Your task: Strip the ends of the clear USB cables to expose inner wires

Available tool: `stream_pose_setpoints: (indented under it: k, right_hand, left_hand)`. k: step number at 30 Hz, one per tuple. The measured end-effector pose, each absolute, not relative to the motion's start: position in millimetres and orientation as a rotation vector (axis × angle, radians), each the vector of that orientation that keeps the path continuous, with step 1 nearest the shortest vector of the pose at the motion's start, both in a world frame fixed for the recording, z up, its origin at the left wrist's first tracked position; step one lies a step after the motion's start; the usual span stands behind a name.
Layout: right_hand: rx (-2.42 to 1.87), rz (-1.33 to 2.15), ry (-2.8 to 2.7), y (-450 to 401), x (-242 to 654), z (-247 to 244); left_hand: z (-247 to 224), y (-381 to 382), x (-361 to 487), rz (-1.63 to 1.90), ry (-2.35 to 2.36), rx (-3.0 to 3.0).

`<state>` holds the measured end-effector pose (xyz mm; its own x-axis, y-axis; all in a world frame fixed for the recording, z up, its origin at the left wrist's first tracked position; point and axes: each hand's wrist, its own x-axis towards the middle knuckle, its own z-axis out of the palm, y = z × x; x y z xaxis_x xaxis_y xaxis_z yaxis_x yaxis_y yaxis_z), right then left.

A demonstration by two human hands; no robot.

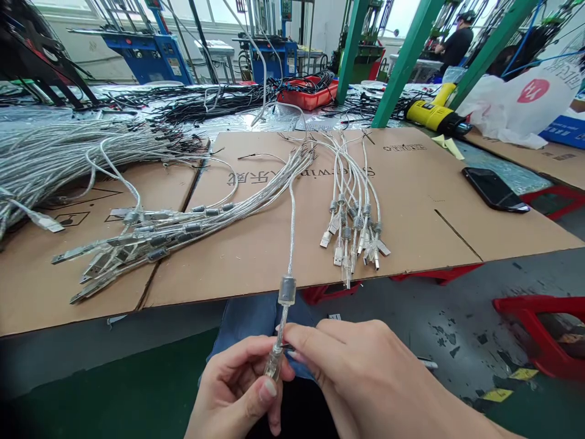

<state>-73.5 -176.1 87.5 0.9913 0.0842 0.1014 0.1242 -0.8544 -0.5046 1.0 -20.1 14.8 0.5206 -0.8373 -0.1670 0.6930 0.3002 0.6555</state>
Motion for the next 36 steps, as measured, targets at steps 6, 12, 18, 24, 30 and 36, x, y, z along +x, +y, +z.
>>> stream_pose_setpoints:
  k: [6,12,18,24,30,36]
  right_hand:
    - [-2.528,-0.140,-0.165,-176,-70,95]
    - [-2.311,0.127,-0.099,-181,-64,112]
    - [-2.365,-0.101,-0.214,-178,-67,100]
    - [-2.417,-0.123,-0.170,-179,-71,99]
    - [-2.479,-0.140,-0.207,-180,-73,95]
    - [-2.442,-0.052,-0.190,-180,-69,95]
  left_hand:
    - [14,-21,0,-1.021,-0.217,0.751]
    - [14,-23,1,-1.083,-0.259,0.669]
    - [14,-25,0,-1.190,-0.263,0.656]
    - [16,-23,0,-1.216,-0.235,0.738]
    - [13,-23,0,-1.185,-0.275,0.751]
    - [21,-22,3,-1.149,-0.375,0.930]
